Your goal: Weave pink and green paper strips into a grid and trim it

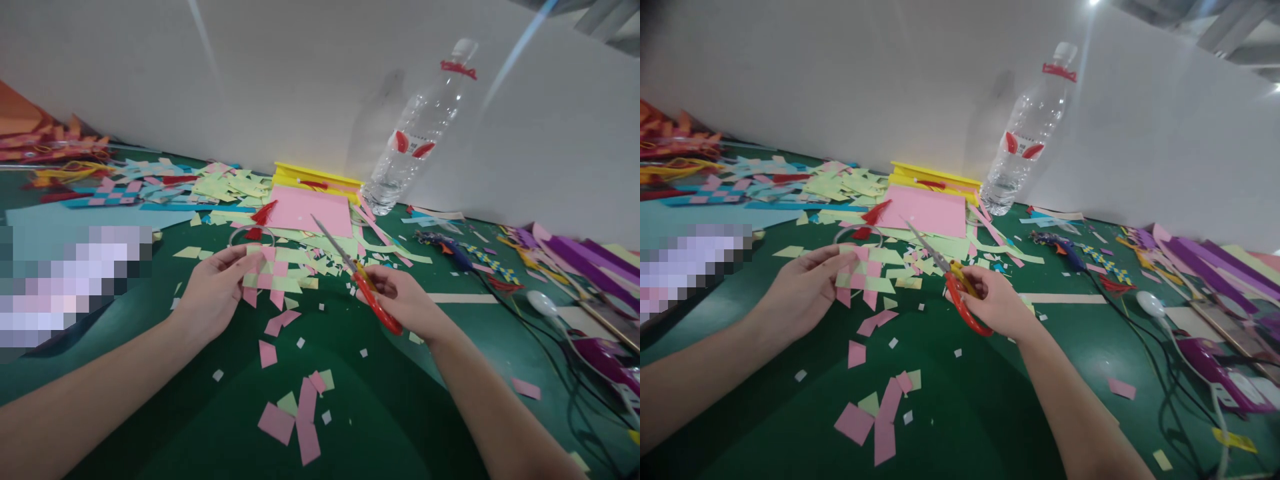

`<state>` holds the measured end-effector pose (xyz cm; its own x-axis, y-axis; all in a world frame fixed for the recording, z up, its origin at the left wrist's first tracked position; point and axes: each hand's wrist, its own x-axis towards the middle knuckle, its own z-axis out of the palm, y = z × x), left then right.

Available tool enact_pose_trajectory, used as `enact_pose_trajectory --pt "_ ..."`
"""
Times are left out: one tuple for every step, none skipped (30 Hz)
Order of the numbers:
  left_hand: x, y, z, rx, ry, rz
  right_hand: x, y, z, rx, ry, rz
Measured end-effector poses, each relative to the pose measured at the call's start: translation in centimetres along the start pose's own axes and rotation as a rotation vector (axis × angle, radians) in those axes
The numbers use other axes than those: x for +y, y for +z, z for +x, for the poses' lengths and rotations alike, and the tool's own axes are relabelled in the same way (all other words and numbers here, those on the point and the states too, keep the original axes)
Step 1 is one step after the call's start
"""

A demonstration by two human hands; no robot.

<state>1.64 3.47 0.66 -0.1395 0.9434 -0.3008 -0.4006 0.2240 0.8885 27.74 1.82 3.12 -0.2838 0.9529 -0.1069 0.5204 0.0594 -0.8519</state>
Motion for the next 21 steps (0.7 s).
enact_pose_trajectory --pt "0.1 0.1 -0.1 -0.003 -0.013 0.022 0.1 0.0 0.1 0.042 0.013 0.029" --pt "0.1 0.3 -0.3 -0.019 -0.030 0.044 0.2 0.0 0.3 0.086 0.025 0.057" --pt "0.2 0.5 -0.4 -0.038 -0.049 0.064 0.3 0.1 0.4 0.132 0.033 0.082" --pt "0.2 0.6 -0.5 -0.057 -0.070 0.077 0.5 0.1 0.6 0.176 0.039 0.102" --pt "0.2 0.7 -0.6 -0.072 -0.089 0.084 0.7 0.1 0.7 0.215 0.041 0.115" --pt "0.2 0.7 -0.6 -0.083 -0.107 0.087 1.0 0.2 0.9 0.249 0.038 0.117" --pt "0.2 0.7 -0.6 -0.104 -0.119 0.090 1.3 0.2 1.0 0.276 0.032 0.110" --pt "0.1 0.7 -0.7 -0.133 -0.124 0.096 1.7 0.3 1.1 0.298 0.024 0.094" --pt "0.1 0.6 -0.6 -0.163 -0.126 0.106 2.0 0.3 1.3 0.315 0.013 0.075" --pt "0.0 0.6 -0.6 -0.191 -0.128 0.121 2.3 0.4 1.4 0.328 0.004 0.053" --pt "0.0 0.5 -0.6 -0.212 -0.133 0.139 2.6 0.5 1.5 0.336 -0.002 0.041" --pt "-0.1 0.4 -0.6 -0.225 -0.136 0.161 2.8 0.6 1.5 0.336 -0.003 0.037" --pt "-0.1 0.3 -0.6 -0.233 -0.138 0.186 2.9 0.8 1.6 0.331 -0.002 0.037" --pt "-0.2 0.2 -0.5 -0.239 -0.140 0.213 2.9 0.9 1.6 0.326 -0.001 0.042" --pt "-0.2 0.1 -0.5 -0.247 -0.142 0.232 2.9 1.1 1.6 0.325 -0.001 0.045" --pt "-0.2 0.1 -0.5 -0.252 -0.141 0.243 2.8 1.3 1.5 0.328 -0.001 0.040" --pt "-0.2 0.1 -0.5 -0.251 -0.145 0.244 2.7 1.4 1.5 0.335 0.001 0.028" --pt "-0.2 0.1 -0.5 -0.249 -0.150 0.239 2.7 1.5 1.5 0.342 0.004 0.012" --pt "-0.2 0.1 -0.4 -0.249 -0.152 0.228 2.6 1.6 1.4 0.350 0.009 -0.007" --pt "-0.2 0.1 -0.5 -0.255 -0.150 0.215 2.6 1.7 1.4 0.358 0.014 -0.027" --pt "-0.2 0.2 -0.5 -0.268 -0.144 0.199 2.6 1.8 1.4 0.366 0.018 -0.045"
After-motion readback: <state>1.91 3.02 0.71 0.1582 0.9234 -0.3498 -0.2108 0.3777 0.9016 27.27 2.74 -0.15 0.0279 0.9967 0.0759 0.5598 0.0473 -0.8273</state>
